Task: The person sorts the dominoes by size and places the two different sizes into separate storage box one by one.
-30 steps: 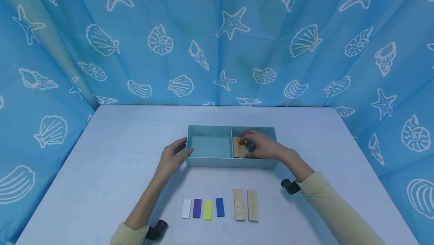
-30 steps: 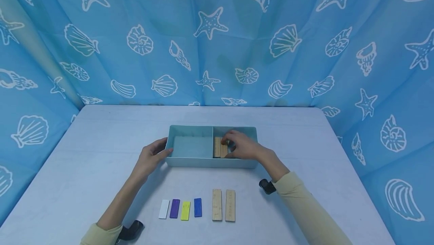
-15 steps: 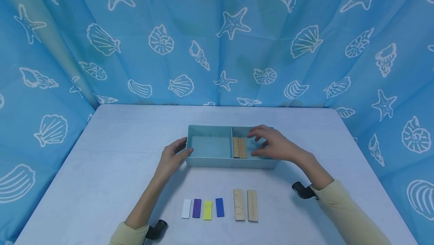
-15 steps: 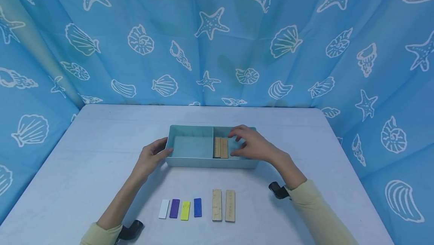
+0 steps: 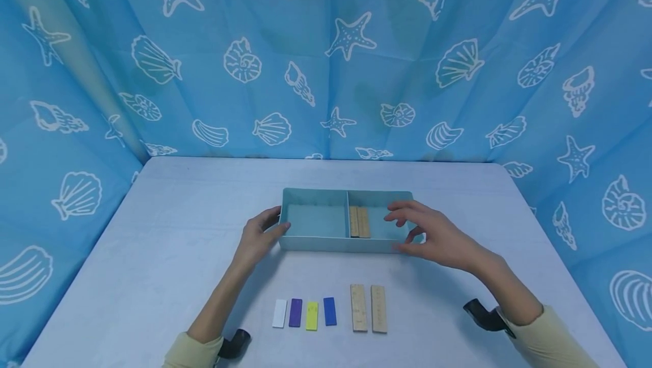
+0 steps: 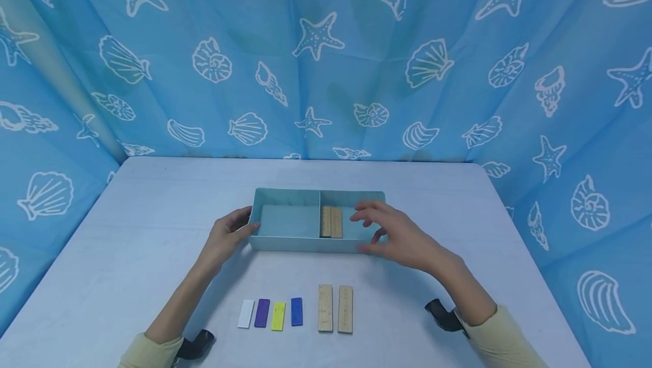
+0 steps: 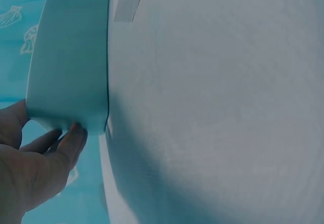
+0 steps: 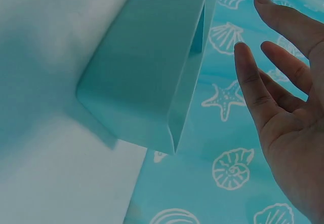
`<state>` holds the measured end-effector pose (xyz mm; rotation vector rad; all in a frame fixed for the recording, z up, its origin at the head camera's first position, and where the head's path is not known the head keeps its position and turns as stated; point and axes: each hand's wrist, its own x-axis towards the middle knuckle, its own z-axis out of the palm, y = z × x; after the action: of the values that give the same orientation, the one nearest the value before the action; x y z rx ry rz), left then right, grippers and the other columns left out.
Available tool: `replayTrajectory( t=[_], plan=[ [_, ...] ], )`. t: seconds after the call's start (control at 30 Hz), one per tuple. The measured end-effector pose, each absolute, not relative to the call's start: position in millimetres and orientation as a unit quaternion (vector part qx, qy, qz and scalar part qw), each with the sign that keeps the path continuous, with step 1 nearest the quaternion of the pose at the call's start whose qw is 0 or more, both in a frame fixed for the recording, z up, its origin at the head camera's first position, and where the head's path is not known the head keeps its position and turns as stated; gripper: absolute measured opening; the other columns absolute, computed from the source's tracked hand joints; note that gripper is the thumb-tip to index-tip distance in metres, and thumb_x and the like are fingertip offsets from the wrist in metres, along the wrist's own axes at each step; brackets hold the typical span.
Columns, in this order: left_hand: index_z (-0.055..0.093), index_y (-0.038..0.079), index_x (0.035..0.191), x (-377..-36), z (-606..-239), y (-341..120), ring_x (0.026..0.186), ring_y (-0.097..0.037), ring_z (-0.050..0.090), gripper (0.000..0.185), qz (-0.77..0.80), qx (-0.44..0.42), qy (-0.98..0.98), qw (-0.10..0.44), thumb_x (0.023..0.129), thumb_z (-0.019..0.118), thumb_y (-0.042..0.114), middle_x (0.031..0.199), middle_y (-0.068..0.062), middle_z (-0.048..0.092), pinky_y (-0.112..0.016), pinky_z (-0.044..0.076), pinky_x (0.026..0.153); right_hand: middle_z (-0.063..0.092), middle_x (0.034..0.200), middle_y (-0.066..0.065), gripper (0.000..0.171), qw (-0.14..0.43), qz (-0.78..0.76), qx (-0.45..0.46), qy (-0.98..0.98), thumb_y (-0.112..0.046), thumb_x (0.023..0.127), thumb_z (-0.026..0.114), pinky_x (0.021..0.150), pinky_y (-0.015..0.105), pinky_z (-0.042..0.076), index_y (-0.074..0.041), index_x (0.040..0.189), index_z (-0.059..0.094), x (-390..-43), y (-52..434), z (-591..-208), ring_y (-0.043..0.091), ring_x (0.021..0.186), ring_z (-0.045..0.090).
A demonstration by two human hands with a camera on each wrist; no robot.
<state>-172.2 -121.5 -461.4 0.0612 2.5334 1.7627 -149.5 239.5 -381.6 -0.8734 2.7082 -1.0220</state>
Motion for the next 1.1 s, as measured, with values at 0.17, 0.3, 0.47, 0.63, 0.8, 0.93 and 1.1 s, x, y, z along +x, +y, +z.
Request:
replayTrajectory(
  t=[0.17,0.3,0.47,0.63,0.8,0.93,1.1],
  plan=[
    [0.049,-0.001,0.142,-172.5,-460.7,-121.5,0.135,-0.038,0.045,0.055,0.567,0.022,0.823,0.026,0.096,0.066,0.021,0.141,-0.022,0.052,-0.056,0.03,0.112,0.05,0.14,0.006,0.049,0.082,-0.35,-0.288,0.888,-0.016,0.082,0.083,0.073,0.029,0.058,-0.017,0.126,0.061,-133.3,243.1,-390.8,0.023,0.1,0.058],
    [0.049,-0.002,0.142,-173.2,-460.4,-121.1,0.134,-0.037,0.045,0.055,0.569,0.023,0.822,0.028,0.095,0.067,0.021,0.142,-0.022,0.052,-0.055,0.032,0.111,0.049,0.14,0.01,0.051,0.103,-0.357,-0.283,0.884,-0.019,0.083,0.082,0.072,0.031,0.059,-0.017,0.128,0.059,-121.9,245.4,-403.1,0.025,0.101,0.058],
    [0.049,-0.002,0.142,-173.0,-459.6,-120.9,0.134,-0.037,0.045,0.055,0.57,0.026,0.821,0.029,0.095,0.067,0.021,0.142,-0.022,0.052,-0.055,0.033,0.111,0.048,0.141,0.015,0.052,0.128,-0.367,-0.271,0.881,-0.017,0.081,0.083,0.07,0.032,0.059,-0.016,0.128,0.059,-107.0,243.7,-416.5,0.029,0.103,0.057],
    [0.049,-0.002,0.142,-173.3,-459.9,-121.3,0.134,-0.038,0.045,0.055,0.569,0.028,0.821,0.028,0.096,0.067,0.021,0.142,-0.022,0.052,-0.055,0.033,0.111,0.048,0.141,0.013,0.051,0.159,-0.371,-0.26,0.877,-0.018,0.081,0.083,0.071,0.028,0.058,-0.013,0.126,0.06,-93.2,239.4,-429.0,0.026,0.103,0.057],
    [0.049,-0.002,0.142,-173.8,-460.2,-121.6,0.134,-0.037,0.046,0.054,0.57,0.027,0.821,0.028,0.095,0.067,0.02,0.142,-0.022,0.052,-0.055,0.033,0.111,0.048,0.141,0.01,0.051,0.183,-0.371,-0.258,0.873,-0.023,0.081,0.083,0.07,0.025,0.057,-0.016,0.127,0.061,-83.2,235.2,-443.6,0.021,0.103,0.056],
    [0.049,-0.002,0.142,-173.9,-460.5,-122.0,0.134,-0.038,0.045,0.055,0.568,0.024,0.822,0.029,0.096,0.067,0.02,0.142,-0.022,0.051,-0.055,0.033,0.111,0.047,0.142,0.009,0.054,0.204,-0.371,-0.254,0.87,-0.03,0.081,0.083,0.071,0.023,0.056,-0.018,0.128,0.061,-78.1,232.1,-453.2,0.018,0.107,0.055],
    [0.049,-0.002,0.142,-173.6,-460.7,-122.2,0.134,-0.037,0.045,0.054,0.569,0.021,0.822,0.03,0.095,0.067,0.02,0.142,-0.022,0.051,-0.055,0.033,0.111,0.045,0.143,0.009,0.054,0.198,-0.375,-0.273,0.863,-0.03,0.081,0.083,0.07,0.022,0.055,-0.017,0.128,0.06,-73.1,229.4,-460.1,0.018,0.109,0.053]
  ],
)
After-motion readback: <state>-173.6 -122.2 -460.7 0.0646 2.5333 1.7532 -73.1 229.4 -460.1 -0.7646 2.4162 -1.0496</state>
